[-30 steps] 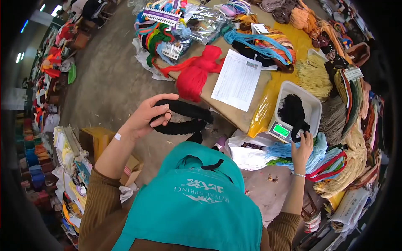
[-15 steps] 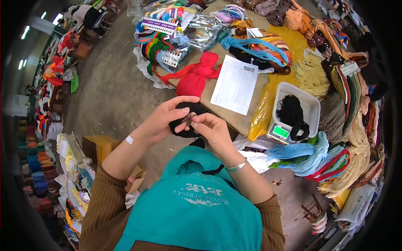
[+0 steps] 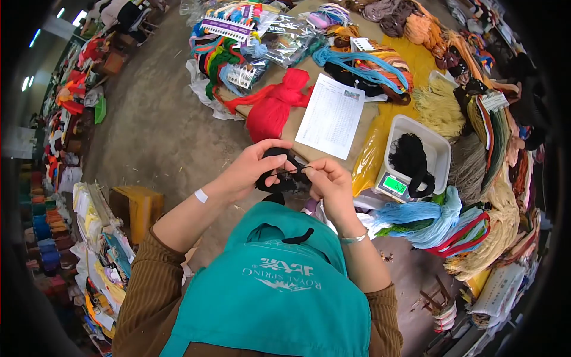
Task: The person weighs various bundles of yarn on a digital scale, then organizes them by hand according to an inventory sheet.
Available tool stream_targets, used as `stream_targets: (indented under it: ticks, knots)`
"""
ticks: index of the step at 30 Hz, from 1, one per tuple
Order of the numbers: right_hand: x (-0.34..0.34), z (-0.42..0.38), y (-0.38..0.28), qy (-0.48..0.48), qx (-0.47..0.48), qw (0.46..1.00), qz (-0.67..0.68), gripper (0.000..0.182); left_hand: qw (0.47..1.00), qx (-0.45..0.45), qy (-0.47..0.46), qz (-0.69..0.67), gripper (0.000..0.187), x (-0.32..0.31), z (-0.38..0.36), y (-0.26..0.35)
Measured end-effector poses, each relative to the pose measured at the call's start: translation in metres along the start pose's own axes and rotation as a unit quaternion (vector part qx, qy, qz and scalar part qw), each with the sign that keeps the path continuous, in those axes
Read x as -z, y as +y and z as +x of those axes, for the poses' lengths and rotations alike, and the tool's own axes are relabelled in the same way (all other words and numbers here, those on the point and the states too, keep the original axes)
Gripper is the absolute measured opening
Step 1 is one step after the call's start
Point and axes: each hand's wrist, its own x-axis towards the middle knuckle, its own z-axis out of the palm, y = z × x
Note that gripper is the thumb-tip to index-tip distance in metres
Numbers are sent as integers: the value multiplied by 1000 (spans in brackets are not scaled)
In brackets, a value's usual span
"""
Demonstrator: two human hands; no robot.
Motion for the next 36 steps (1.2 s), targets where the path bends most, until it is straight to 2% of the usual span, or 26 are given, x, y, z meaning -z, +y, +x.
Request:
stream_targets:
  ticks: [2, 3, 6, 9, 10, 11, 12, 13, 15, 16, 18, 19, 20, 21, 22, 23, 24, 25, 27, 28, 30, 31, 32, 33, 35, 36]
  knots:
    - [-3, -2, -13, 31, 6, 993, -114, 9, 996, 58, -32, -64, 42, -4, 1, 1]
    - [0, 1, -12, 36, 5, 993, -113, 9, 995, 70, -56, -40, 42, -6, 2, 0]
    - [18, 11, -7, 30, 74, 932, -353, 14, 986, 53, -130, 95, 49, -6, 2, -5]
    - [34, 14, 14, 13, 122, 950, -287, 25, 976, 28, -149, 158, 56, -16, -4, 0]
    - [34, 7, -3, -8, 130, 904, -408, 49, 972, 6, -128, 196, 56, -16, -7, 0]
    - [36, 2, -1, -28, 165, 895, -414, 62, 967, -16, -105, 233, 57, -18, -10, 2]
    - [36, -2, 1, -49, 201, 884, -420, 76, 962, 3, -105, 252, 54, -21, -15, 5]
    - [32, -5, 2, -99, 170, 898, -394, 91, 964, 10, -129, 233, 53, -26, -19, 6]
    - [19, -6, 8, -137, 165, 906, -365, 89, 955, 47, -170, 238, 50, -39, -28, 18]
    - [10, 0, 15, -142, 209, 894, -370, 82, 945, 17, -188, 268, 50, -38, -29, 16]
    - [5, -1, 12, -204, 70, 951, -222, 65, 935, -37, -209, 283, 53, -33, -33, 17]
    - [5, 4, 18, -192, 71, 945, -256, 44, 944, -35, -184, 271, 54, -31, -36, 19]
    - [7, 4, 21, -149, 73, 939, -300, 38, 953, -32, -158, 258, 56, -27, -38, 21]
    - [9, 3, 22, -106, 75, 930, -344, 32, 964, 21, -118, 235, 60, -19, -41, 22]
    - [4, -2, 15, -59, 97, 922, -370, 29, 964, 20, -119, 235, 60, -15, -40, 21]
    - [0, -5, 12, -59, 96, 922, -370, 29, 958, 84, -124, 245, 59, -11, -36, 18]
    - [-4, -6, 10, -52, 139, 899, -411, 30, 948, 148, -129, 252, 58, -5, -33, 11]
    - [-8, -8, 8, -46, 181, 873, -450, 31, 930, 179, -210, 245, 48, 9, -23, -6]
    - [-12, -8, 6, -67, 162, 882, -438, 33, 932, 210, -260, 143, 35, -4, -24, -16]
    - [-9, -5, 11, -74, 157, 876, -449, 34, 934, 188, -288, 100, 34, -7, -25, -22]
    - [2, -6, 20, -92, 138, 872, -460, 38, 939, 183, -280, 84, 37, -9, -27, -19]
    - [7, -9, 24, -85, 148, 872, -459, 34, 942, 182, -275, 67, 39, -10, -27, -20]
    - [14, -13, 29, -78, 157, 872, -458, 30, 940, 132, -304, 80, 46, -9, -26, -23]
    - [26, -16, 42, -81, 127, 882, -447, 33, 940, 133, -305, 77, 46, -10, -28, -22]
    - [42, -24, 67, -51, 113, 899, -419, 36, 949, 75, -291, 98, 50, -18, -35, -10]
    - [48, -27, 75, -50, 68, 905, -417, 38, 953, 51, -281, 100, 54, -20, -39, -13]
